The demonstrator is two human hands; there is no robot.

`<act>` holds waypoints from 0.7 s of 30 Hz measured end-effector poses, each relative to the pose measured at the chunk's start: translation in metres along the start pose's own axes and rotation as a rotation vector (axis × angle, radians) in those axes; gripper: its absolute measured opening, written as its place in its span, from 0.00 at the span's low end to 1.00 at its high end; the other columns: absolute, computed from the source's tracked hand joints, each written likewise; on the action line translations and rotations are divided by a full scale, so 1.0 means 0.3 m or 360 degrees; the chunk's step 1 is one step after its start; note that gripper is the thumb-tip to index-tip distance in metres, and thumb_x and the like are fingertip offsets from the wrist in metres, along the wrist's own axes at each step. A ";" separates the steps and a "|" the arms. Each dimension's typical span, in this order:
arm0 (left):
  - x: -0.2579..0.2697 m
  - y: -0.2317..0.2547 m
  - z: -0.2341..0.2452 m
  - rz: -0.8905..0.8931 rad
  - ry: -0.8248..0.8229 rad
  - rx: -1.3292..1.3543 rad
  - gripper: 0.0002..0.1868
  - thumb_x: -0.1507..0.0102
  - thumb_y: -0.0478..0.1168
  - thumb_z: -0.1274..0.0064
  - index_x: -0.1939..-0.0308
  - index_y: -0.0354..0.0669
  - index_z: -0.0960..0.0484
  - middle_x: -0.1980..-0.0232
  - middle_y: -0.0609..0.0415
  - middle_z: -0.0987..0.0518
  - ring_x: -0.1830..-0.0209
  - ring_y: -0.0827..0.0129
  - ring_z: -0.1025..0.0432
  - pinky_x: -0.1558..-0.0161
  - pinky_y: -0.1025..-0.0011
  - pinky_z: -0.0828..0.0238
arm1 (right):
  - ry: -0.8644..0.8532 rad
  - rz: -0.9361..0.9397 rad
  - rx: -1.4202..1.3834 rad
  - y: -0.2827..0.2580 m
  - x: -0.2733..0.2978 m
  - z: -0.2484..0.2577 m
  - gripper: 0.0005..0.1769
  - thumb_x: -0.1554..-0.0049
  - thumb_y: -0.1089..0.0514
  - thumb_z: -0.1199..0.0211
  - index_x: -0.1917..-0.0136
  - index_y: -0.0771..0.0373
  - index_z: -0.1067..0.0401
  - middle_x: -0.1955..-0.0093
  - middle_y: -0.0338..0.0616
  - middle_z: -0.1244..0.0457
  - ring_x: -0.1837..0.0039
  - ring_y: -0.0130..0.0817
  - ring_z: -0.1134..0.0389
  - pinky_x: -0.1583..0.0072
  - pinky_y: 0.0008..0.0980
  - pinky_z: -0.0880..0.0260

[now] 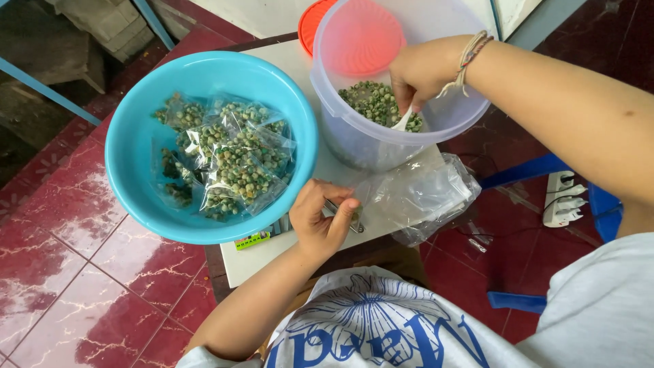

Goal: Manually packaging green peas into small plastic bags and sealing them using a lighter.

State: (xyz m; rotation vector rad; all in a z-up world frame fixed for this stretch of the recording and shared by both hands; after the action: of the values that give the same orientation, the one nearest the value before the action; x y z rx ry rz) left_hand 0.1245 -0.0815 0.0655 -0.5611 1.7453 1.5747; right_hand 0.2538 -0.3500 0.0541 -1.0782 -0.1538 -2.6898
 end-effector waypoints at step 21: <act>-0.004 0.010 -0.009 -0.0005 -0.0060 0.0013 0.14 0.35 0.48 0.41 0.64 0.41 0.17 0.70 0.55 0.23 0.73 0.71 0.28 0.66 0.76 0.31 | 0.1002 -0.0150 -0.0438 -0.051 0.622 0.148 0.16 0.41 0.56 0.36 0.40 0.57 0.19 0.43 0.42 0.27 0.39 0.37 0.28 0.41 0.41 0.24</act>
State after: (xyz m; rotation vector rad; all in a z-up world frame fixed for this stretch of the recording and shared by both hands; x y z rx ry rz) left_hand 0.1224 -0.0837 0.0684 -0.5267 1.7217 1.5654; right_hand 0.1490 -0.3609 0.2149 -0.2354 0.2905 -3.0459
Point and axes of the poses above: each hand's wrist, its own x-axis away from the middle knuckle, its own z-axis out of the back of the hand, y = z × x, the point moved 8 cm from there along -x, towards the middle knuckle
